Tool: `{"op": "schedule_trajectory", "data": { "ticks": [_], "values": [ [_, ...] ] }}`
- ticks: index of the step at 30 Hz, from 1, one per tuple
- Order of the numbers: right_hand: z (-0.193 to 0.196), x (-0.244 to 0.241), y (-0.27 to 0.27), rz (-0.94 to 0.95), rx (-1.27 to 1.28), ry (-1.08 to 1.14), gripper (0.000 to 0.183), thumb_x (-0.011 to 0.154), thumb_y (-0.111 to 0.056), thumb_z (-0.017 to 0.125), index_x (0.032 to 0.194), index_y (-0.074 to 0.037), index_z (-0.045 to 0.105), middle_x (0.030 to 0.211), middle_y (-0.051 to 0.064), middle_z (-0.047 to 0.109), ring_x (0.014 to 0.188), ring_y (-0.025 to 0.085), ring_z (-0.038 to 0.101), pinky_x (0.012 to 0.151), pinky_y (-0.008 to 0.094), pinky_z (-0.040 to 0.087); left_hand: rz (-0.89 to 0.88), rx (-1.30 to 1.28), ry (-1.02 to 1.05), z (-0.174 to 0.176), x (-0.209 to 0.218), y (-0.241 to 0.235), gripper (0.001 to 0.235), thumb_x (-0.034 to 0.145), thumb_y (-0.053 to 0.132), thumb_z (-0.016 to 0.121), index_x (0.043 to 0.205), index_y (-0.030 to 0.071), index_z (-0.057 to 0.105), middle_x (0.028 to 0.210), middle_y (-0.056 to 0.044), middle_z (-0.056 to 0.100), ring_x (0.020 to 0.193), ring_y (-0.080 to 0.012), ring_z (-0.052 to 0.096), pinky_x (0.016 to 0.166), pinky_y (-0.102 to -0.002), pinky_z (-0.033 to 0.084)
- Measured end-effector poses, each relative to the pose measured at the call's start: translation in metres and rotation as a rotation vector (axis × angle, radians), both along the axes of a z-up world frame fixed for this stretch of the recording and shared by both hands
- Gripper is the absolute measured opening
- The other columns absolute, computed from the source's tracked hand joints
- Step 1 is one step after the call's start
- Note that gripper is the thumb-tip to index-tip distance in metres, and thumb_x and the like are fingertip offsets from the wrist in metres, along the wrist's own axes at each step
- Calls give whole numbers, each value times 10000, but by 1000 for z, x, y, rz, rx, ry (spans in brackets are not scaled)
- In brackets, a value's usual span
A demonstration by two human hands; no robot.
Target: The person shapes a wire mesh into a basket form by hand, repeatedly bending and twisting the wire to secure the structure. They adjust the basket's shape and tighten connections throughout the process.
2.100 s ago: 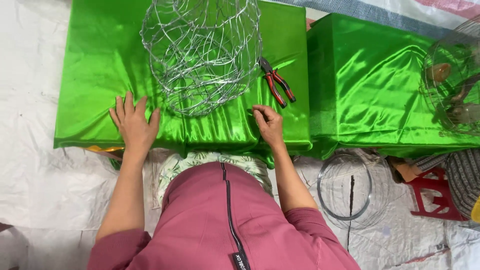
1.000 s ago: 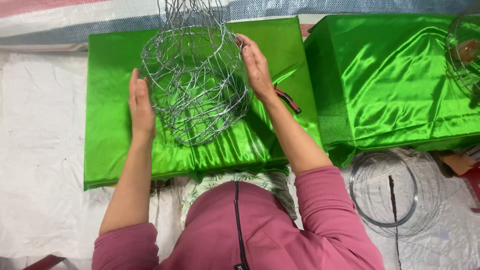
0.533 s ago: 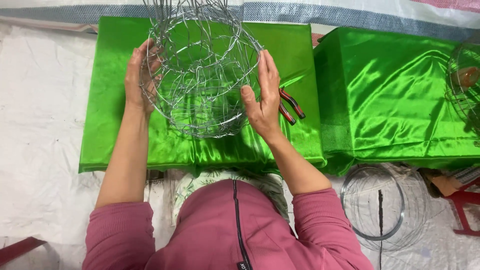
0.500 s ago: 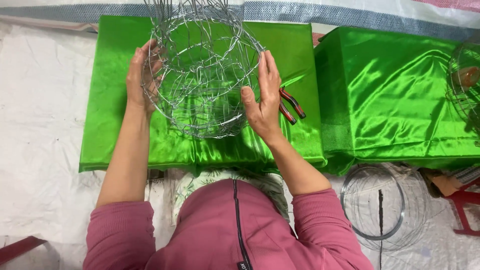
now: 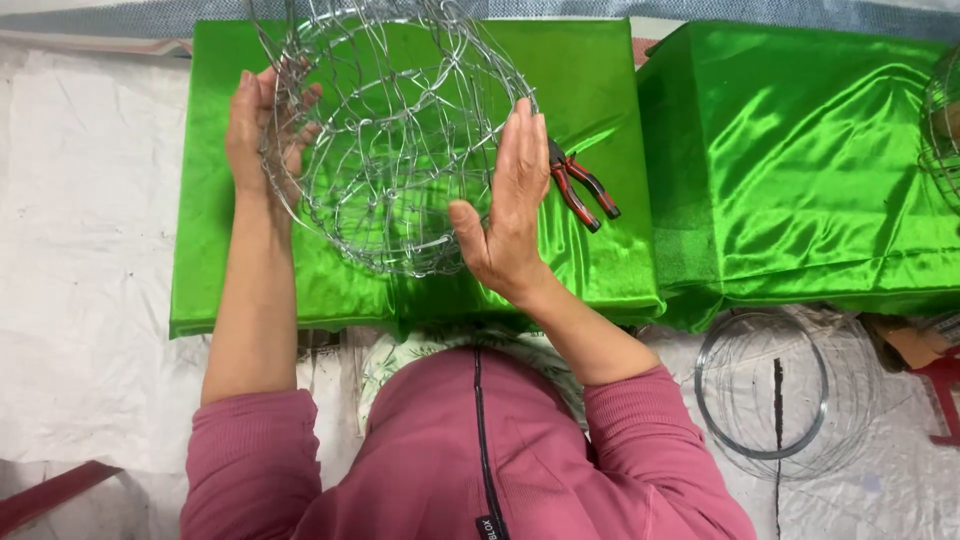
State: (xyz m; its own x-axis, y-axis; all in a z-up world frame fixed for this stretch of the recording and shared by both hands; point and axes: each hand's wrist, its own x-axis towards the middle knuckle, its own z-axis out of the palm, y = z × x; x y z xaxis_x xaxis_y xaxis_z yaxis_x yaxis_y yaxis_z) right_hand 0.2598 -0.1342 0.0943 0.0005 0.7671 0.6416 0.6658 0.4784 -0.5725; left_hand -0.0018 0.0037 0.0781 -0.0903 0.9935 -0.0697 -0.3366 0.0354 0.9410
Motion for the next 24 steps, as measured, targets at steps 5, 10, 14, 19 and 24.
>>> {"op": "schedule_trajectory", "data": {
  "ticks": [5,10,14,19,24],
  "values": [
    [-37,9,19,-24,-26,34,803,1131,-609,296,1692,-93,44,1779,126,79,1693,350,66,1423,543,112,-70,44,87,-22,6,2,671,881,638,475,1328,150,587,1346,-67,656,1198,-226,636,976,-424,443],
    [-53,31,22,2,-73,92,809,1116,-601,339,1669,-63,97,1753,155,142,1664,367,140,1399,542,158,-118,54,243,-39,4,3,494,1007,479,423,1345,159,586,1384,-63,643,1329,-275,581,1137,-525,385],
    [-47,45,21,52,-78,142,765,1121,-551,399,1655,-55,163,1732,165,211,1645,346,218,1386,509,200,-45,81,439,-19,3,-5,636,1020,532,452,1479,94,419,1539,-239,460,1432,-415,441,1169,-591,336],
    [-45,62,18,71,-132,213,770,1102,-589,396,1627,-49,233,1695,204,279,1603,343,292,1339,489,264,18,130,477,-4,1,-21,699,1029,579,476,1499,71,373,1515,-268,474,1401,-408,478,1163,-531,399],
    [-39,68,16,50,-158,228,724,1092,-527,491,1611,-68,282,1673,199,315,1575,335,331,1316,476,297,-82,203,498,-3,6,-24,671,1068,538,448,1536,76,315,1565,-256,408,1427,-389,421,1192,-545,358]
  ]
}}
